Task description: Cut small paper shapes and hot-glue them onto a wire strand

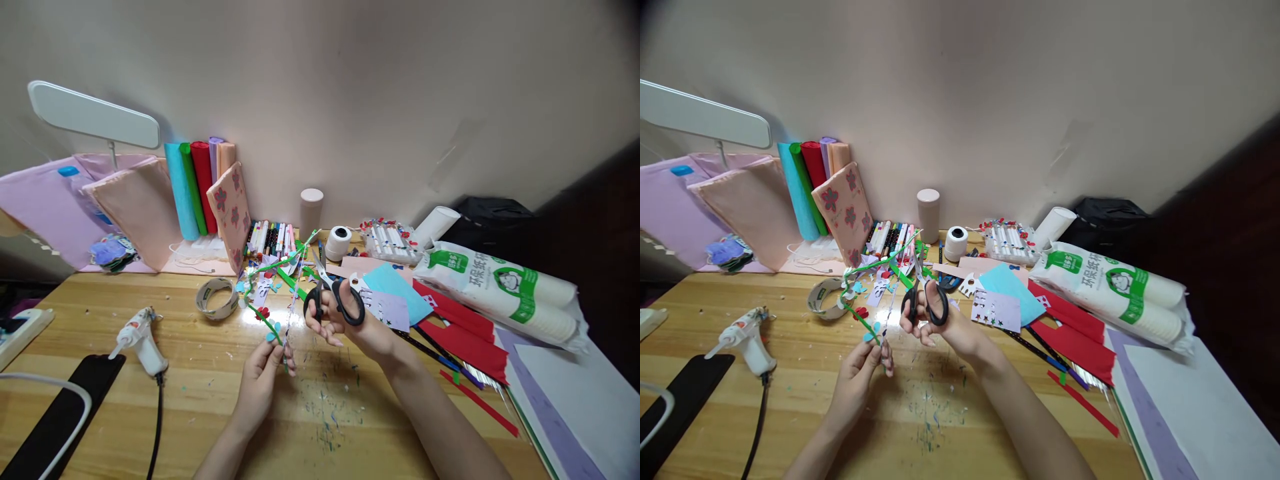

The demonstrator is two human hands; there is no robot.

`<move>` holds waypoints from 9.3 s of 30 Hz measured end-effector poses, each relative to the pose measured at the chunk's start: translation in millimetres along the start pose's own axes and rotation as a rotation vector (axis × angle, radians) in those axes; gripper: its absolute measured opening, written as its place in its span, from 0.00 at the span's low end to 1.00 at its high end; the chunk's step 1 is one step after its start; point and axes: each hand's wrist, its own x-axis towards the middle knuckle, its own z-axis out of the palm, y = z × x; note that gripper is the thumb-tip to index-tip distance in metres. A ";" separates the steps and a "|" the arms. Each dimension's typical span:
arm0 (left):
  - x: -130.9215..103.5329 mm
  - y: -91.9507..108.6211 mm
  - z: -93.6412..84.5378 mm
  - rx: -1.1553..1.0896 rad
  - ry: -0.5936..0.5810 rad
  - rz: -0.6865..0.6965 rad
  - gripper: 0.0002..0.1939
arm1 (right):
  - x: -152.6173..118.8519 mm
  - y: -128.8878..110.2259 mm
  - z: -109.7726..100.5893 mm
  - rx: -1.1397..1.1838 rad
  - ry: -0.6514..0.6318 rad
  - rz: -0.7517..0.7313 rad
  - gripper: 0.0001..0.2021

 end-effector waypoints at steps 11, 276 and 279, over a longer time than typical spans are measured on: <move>-0.5 -2.4 -0.7 -0.005 -0.021 0.004 0.14 | 4.3 -0.3 3.7 0.079 -0.017 0.023 0.32; 66.9 1.0 127.0 1.105 -0.352 0.252 0.14 | -180.1 52.0 -127.5 -1.305 0.741 0.080 0.07; 72.5 -18.4 143.3 1.130 -0.235 0.250 0.17 | -191.3 64.2 -128.5 -1.317 0.805 0.114 0.08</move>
